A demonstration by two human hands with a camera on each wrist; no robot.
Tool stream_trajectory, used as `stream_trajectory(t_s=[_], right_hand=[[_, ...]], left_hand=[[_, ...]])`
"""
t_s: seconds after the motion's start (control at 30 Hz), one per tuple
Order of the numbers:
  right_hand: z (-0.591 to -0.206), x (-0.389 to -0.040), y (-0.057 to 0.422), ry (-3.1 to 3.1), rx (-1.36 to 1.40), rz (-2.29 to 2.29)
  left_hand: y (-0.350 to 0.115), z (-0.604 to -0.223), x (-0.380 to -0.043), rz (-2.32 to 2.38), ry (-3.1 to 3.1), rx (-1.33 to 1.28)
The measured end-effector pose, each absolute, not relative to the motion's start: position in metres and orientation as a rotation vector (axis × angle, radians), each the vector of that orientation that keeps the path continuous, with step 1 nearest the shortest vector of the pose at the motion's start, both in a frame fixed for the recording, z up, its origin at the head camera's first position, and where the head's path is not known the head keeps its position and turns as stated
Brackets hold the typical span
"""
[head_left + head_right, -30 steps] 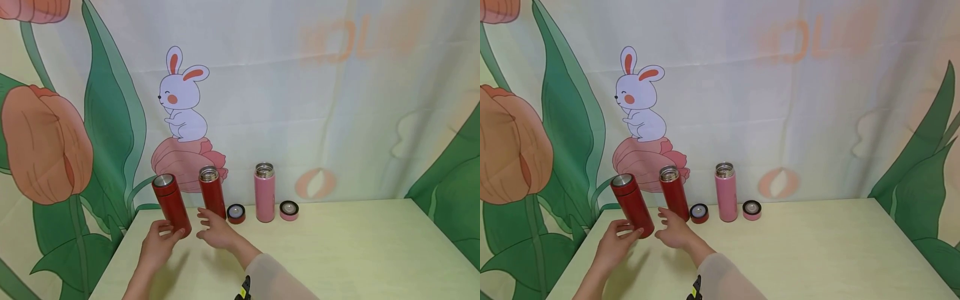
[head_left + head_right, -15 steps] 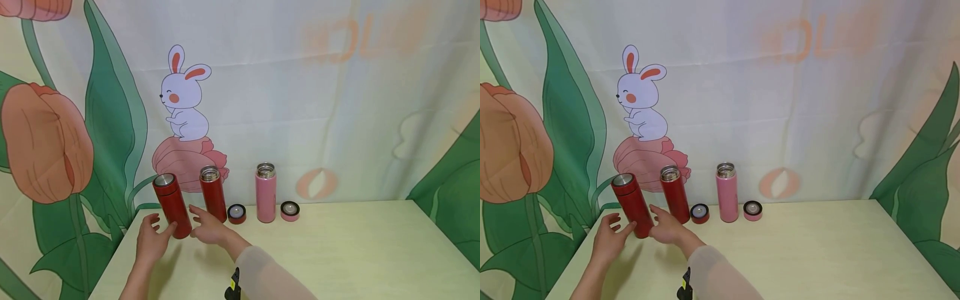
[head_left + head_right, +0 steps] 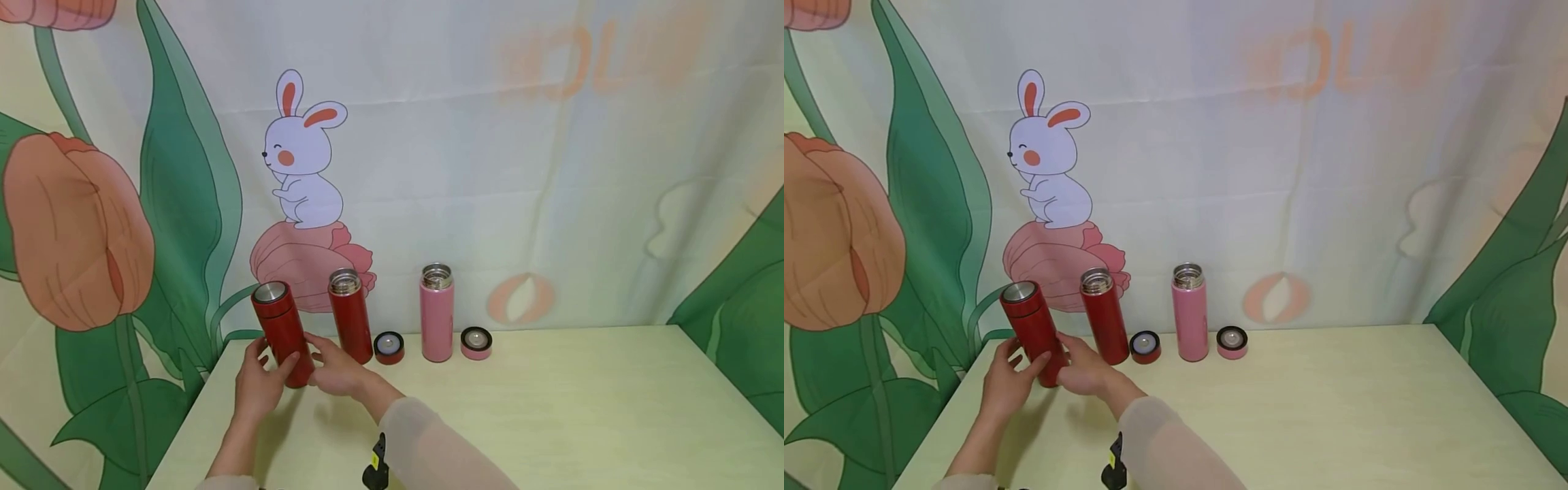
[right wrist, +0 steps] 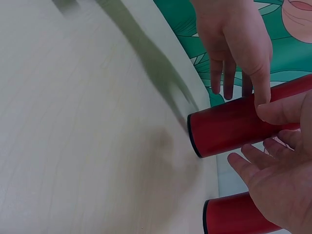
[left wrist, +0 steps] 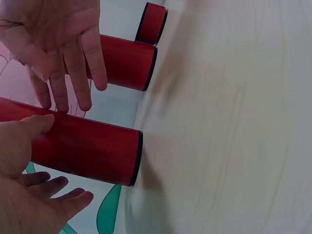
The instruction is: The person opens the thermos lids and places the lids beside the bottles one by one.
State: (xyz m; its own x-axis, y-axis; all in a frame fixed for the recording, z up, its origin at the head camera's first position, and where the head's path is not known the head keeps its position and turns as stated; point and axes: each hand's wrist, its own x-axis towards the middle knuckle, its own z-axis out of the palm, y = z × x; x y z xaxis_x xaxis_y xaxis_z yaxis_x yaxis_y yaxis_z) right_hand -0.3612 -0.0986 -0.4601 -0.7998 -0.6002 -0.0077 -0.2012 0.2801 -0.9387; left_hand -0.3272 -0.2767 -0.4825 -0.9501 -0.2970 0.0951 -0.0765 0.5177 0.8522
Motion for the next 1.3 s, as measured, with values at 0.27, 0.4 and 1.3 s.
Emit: stream_trajectory(t_s=[0.27,0.4,1.3], right_hand=[[-0.459,-0.361,-0.099,2.189,-0.717,-1.541],[-0.458,-0.360,-0.098,2.173,-0.691,-1.545],[-0.466,-0.354,-0.083,2.208,-0.780,-1.714]], left_hand=[[-0.272,-0.484,-0.337,-1.469,-2.486,0.325],[-0.271,-0.484,-0.338,-1.498,-2.457,0.333],[-0.259,-0.464,-0.314,-1.442,-2.483,0.421]])
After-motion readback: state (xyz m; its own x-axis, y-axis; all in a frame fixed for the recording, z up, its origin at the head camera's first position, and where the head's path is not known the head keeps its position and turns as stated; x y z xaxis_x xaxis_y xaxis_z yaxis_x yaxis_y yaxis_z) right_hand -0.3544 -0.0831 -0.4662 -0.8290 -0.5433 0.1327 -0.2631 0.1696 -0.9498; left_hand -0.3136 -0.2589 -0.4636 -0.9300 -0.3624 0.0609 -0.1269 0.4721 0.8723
